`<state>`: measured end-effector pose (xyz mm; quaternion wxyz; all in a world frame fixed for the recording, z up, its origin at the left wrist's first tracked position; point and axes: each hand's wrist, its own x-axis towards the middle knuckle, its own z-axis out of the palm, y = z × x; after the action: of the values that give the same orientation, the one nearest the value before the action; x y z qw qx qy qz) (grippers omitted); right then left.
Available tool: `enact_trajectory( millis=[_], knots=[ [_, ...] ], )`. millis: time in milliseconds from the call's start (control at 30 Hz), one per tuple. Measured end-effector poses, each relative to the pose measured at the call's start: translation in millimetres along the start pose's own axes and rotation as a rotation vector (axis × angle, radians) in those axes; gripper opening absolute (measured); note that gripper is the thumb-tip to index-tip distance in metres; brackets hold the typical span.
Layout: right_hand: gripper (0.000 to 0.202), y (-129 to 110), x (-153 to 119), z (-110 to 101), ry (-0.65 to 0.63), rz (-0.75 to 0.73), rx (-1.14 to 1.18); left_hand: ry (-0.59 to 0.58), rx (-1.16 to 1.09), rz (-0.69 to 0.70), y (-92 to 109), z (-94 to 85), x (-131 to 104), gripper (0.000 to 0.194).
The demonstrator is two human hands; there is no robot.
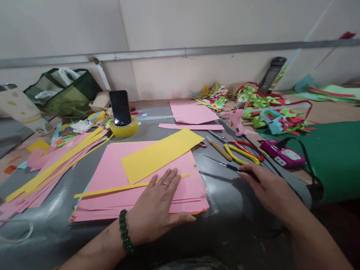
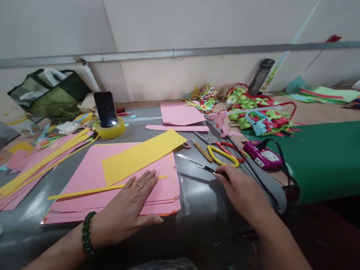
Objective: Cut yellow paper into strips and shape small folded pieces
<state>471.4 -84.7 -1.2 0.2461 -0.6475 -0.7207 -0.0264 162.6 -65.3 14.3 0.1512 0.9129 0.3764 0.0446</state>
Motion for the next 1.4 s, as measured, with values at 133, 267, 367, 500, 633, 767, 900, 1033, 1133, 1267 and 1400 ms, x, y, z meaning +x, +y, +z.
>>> enact_trajectory(
  millis=[133,267,367,500,633,767,900,1033,1133,1267,1400],
  knots=[
    [0.017,-22.2,-9.4,4.0,-0.087,-0.075,0.105,0.038,0.039,0.035,-1.3,5.0,0.6,0.094],
    [0.017,-31.6,-11.1,5.6,-0.132,-0.091,0.095,0.011,0.055,0.048,-1.4,5.9,1.3,0.095],
    [0.017,-32.0,-9.7,2.1,-0.144,-0.098,0.073,0.004,0.062,0.05,-0.9,5.6,1.7,0.093],
    [0.017,-32.0,-8.6,-0.5,-0.141,-0.113,0.068,0.008,0.061,0.043,-0.8,6.4,1.8,0.096],
    [0.018,-30.2,-10.2,0.4,-0.152,-0.106,0.066,0.011,0.056,0.046,-0.7,6.7,1.2,0.097],
    [0.018,-28.5,-11.5,-0.9,-0.142,-0.084,0.065,0.007,0.059,0.045,-0.4,6.5,1.1,0.097],
    [0.018,-27.9,-12.3,-2.4,-0.163,-0.09,0.095,0.024,0.068,0.053,-0.7,7.2,1.5,0.095],
    [0.019,-26.6,-14.0,-2.6,-0.146,-0.066,0.089,0.018,0.064,0.051,-0.4,6.8,1.3,0.095],
    [0.019,-26.5,-14.9,-2.8,-0.139,-0.068,0.094,0.004,0.062,0.041,0.3,5.7,1.3,0.094],
    [0.018,-27.6,-15.3,-3.2,-0.128,-0.082,0.107,0.008,0.059,0.041,0.3,5.0,1.3,0.094],
    [0.017,-27.5,-15.8,-4.3,-0.115,-0.077,0.115,0.018,0.06,0.043,0.0,5.8,1.1,0.094]
  ],
)
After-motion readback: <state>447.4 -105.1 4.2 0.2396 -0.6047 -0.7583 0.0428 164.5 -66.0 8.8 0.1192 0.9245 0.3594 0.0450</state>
